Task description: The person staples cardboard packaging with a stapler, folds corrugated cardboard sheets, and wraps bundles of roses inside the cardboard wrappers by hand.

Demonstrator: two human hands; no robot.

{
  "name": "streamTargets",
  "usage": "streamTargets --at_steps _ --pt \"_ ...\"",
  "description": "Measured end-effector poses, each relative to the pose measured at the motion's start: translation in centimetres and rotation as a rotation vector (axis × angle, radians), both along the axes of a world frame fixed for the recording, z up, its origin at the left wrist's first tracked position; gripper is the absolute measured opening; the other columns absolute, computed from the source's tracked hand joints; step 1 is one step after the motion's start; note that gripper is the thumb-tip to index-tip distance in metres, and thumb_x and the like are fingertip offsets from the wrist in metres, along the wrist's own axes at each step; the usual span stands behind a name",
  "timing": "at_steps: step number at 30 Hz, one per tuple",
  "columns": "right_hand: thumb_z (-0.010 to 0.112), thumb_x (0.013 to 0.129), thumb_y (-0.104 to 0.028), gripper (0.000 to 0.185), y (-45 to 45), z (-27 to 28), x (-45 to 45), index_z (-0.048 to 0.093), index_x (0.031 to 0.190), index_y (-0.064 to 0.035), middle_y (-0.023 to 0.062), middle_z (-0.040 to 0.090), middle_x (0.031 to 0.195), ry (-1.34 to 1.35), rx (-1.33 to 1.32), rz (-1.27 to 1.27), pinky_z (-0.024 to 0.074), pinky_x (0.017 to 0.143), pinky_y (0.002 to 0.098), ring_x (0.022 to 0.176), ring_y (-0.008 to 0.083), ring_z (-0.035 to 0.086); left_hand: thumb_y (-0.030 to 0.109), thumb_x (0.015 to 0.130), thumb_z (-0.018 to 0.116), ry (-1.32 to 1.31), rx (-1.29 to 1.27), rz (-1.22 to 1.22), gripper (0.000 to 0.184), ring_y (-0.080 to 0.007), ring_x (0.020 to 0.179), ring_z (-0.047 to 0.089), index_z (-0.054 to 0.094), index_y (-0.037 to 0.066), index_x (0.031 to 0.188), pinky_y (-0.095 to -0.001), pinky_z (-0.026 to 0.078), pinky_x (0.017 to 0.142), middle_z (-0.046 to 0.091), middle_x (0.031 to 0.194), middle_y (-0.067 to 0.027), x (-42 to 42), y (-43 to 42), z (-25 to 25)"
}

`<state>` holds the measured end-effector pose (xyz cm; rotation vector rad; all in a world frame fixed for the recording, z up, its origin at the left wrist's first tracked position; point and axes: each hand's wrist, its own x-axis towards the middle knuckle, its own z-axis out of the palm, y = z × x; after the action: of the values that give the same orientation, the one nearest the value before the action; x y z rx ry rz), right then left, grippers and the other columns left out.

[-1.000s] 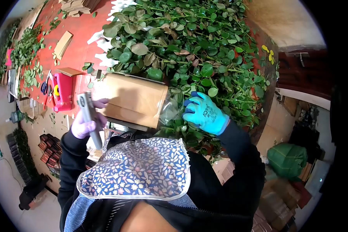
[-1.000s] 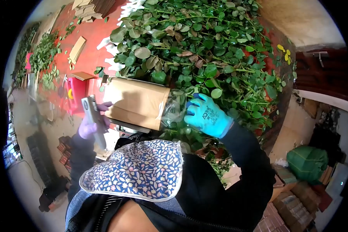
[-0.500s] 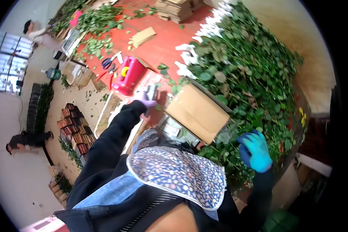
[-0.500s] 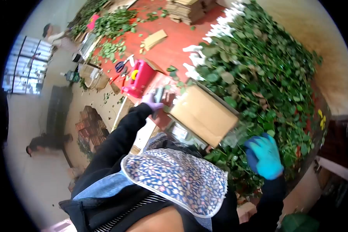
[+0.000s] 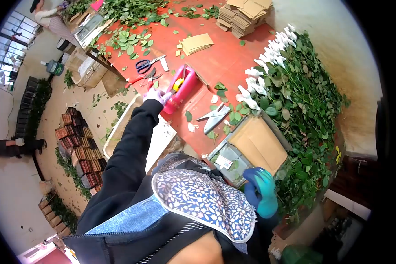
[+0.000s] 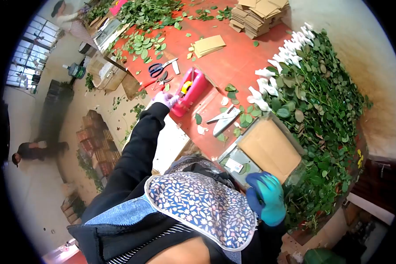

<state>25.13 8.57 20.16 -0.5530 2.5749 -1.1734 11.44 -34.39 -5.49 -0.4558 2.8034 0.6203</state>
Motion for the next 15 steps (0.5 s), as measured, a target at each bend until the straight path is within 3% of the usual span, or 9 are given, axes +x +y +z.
streamTargets --at_steps 2,4,6,8,9,10,11,13,15 --pt "0.066 0.074 -0.002 0.026 -3.6 -1.1 -1.2 0.067 0.100 -0.0035 0.0134 0.068 0.099 0.036 -0.029 0.102 0.0477 0.090 0.0435 0.093 0.0336 0.063 0.038 0.086 0.070 -0.056 0.195 -0.009 0.034 -0.0207 0.067 0.066 0.073 0.004 0.085 -0.0354 0.050 0.062 0.070 0.071 -0.0135 -0.4 -0.2 0.1" --pt "0.067 0.075 -0.002 0.025 -6.6 -0.3 -2.2 0.067 0.100 -0.0040 0.0116 0.068 0.097 0.103 -0.047 0.116 0.0483 0.087 0.0422 0.091 0.0323 0.064 0.029 0.088 0.067 -0.246 0.803 0.172 0.026 -0.0194 0.075 0.066 0.075 0.004 0.091 -0.0350 0.051 0.076 0.071 0.074 -0.0103 -0.7 -0.2 0.8" --pt "0.067 0.075 0.000 0.026 -9.3 -1.0 -2.3 0.067 0.100 -0.0034 0.0114 0.068 0.097 0.066 -0.086 0.097 0.0493 0.085 0.0404 0.091 0.0310 0.064 0.014 0.089 0.064 0.119 0.909 -0.103 0.013 -0.0148 0.077 0.063 0.069 0.002 0.085 -0.0278 0.049 0.072 0.067 0.078 -0.0068 2.1 -1.8 4.2" --pt "0.066 0.079 0.002 0.027 -11.3 -3.2 -1.8 0.067 0.105 -0.0010 0.0119 0.069 0.100 -0.109 -0.182 0.085 0.0517 0.082 0.0357 0.093 0.0276 0.066 0.009 0.088 0.063 0.136 0.995 0.014 0.007 -0.0138 0.077 0.058 0.060 0.003 0.086 -0.0275 0.048 0.075 0.059 0.076 -0.0037 9.7 -3.9 8.9" --pt "0.066 0.081 0.000 0.027 -11.9 -6.3 -0.6 0.066 0.108 -0.0001 0.0119 0.069 0.101 -0.358 -0.231 0.043 0.0515 0.082 0.0343 0.094 0.0249 0.066 0.008 0.089 0.062 0.009 1.039 0.082 0.009 -0.0140 0.079 0.060 0.059 0.003 0.082 -0.0281 0.049 0.076 0.059 0.077 -0.0029 15.3 -6.7 7.8" --pt "0.065 0.084 -0.002 0.027 -12.4 -9.9 0.7 0.065 0.111 0.0008 0.0119 0.069 0.103 -0.599 -0.286 -0.003 0.0513 0.083 0.0329 0.095 0.0222 0.066 0.007 0.089 0.064 -0.250 1.374 0.143 0.008 -0.0147 0.080 0.062 0.061 0.003 0.082 -0.0290 0.050 0.077 0.062 0.079 -0.0032 19.3 -8.8 9.5" --pt "0.064 0.087 -0.004 0.027 -14.2 -11.6 0.9 0.064 0.114 0.0008 0.0114 0.068 0.104 -0.651 -0.320 -0.046 0.0509 0.083 0.0318 0.096 0.0192 0.065 0.009 0.090 0.065 -0.348 1.222 0.161 0.011 -0.0155 0.081 0.064 0.063 0.004 0.081 -0.0291 0.050 0.077 0.066 0.083 -0.0050 23.7 -10.5 9.5" --pt "0.062 0.092 -0.010 0.028 -19.0 -14.9 -0.2 0.062 0.117 0.0011 0.0095 0.067 0.105 -0.733 -0.373 -0.105 0.0504 0.084 0.0305 0.097 0.0150 0.063 0.019 0.094 0.065 -0.580 1.644 0.562 0.018 -0.0147 0.084 0.065 0.064 0.004 0.083 -0.0265 0.051 0.077 0.068 0.090 -0.0065 27.5 -11.3 10.3" --pt "0.059 0.095 -0.016 0.029 -23.2 -17.9 -1.6 0.061 0.118 0.0007 0.0069 0.066 0.105 -0.842 -0.540 -0.223 0.0502 0.084 0.0297 0.097 0.0139 0.063 0.023 0.097 0.061 -0.587 1.509 0.531 0.021 -0.0093 0.072 0.058 0.064 0.004 0.089 -0.0225 0.046 0.068 0.067 0.085 -0.0044 27.6 -11.2 10.5"
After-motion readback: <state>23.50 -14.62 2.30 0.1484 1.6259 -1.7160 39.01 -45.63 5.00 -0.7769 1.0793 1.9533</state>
